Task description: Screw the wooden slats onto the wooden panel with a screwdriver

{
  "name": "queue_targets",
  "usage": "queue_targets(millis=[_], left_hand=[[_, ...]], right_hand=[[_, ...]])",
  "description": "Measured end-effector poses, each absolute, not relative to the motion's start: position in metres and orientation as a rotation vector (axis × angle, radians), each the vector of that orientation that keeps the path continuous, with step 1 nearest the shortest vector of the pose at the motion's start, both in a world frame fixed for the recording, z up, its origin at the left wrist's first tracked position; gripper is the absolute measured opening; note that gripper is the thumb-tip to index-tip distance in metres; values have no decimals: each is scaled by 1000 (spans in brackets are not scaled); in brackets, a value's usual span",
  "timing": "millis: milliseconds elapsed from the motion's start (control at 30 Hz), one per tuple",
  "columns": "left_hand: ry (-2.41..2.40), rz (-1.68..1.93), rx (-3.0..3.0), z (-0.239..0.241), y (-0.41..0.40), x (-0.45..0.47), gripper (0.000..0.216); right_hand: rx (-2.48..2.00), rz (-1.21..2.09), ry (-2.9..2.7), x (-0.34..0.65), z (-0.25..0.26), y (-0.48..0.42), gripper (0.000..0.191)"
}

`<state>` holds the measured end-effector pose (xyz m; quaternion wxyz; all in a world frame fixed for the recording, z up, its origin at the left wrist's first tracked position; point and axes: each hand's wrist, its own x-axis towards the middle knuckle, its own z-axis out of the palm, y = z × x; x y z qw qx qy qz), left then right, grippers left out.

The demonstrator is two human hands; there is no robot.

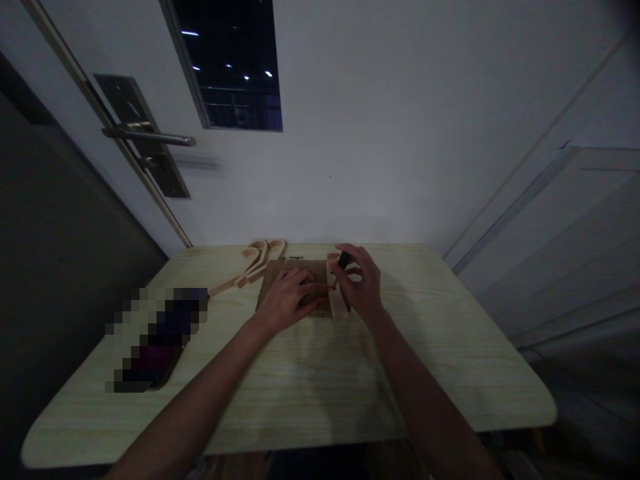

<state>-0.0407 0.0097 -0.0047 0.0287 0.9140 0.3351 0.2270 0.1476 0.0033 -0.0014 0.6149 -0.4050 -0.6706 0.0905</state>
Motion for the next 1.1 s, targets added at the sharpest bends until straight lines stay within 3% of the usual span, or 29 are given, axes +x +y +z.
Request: queue_targets(millis=[233,433,633,1100], left_hand=[[1014,712,2806,-5,10,-41,28],[1037,721,2827,-7,10,-41,27],[1012,731,2811,-7,11,-41,27],[1035,717,2826,-8,10,-40,29]], right_hand=[[-811,309,-1584,149,1,0,36],[-890,152,-1547,150,-2,5,30],[-866,139,-1629,153,1,3,39],[-896,154,-1530,151,-4,7,33]])
